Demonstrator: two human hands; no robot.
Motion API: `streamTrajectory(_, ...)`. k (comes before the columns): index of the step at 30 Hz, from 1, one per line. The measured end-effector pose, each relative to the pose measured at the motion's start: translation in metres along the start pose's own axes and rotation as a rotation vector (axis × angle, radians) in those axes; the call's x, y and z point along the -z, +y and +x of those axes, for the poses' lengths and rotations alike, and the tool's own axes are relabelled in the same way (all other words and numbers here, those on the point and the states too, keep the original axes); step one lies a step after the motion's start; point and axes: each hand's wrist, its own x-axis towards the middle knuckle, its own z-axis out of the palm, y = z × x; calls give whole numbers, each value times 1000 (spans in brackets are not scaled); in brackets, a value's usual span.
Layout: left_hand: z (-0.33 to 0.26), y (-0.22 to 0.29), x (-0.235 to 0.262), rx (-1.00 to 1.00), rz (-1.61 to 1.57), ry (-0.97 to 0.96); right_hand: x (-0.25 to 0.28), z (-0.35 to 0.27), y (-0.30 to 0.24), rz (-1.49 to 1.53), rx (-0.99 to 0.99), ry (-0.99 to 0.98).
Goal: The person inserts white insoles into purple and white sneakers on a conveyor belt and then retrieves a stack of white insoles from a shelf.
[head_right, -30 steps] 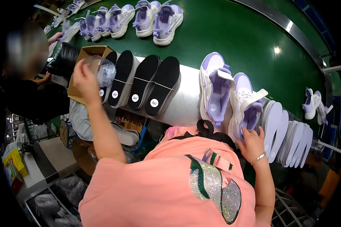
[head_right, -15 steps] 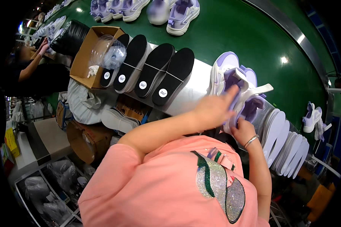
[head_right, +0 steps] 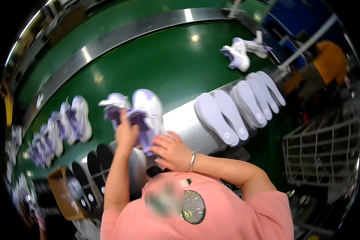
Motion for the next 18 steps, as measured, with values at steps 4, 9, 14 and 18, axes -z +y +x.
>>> streamTrajectory(4, 63, -25, 35, -3, 144, 235, 23, -4, 13, 242, 10, 183)
streamTrajectory(9, 66, -12, 39, -285, -223, 486, 131, -11, -11, 448, 37, 456)
streamTrajectory(14, 4, 33, 35, -167, -848, 100, 203, -36, -100, -240, 12, 1096)
streamTrajectory(18, -29, 97, 146, -786, -838, 288, 222, -63, -123, -171, 489, 929)
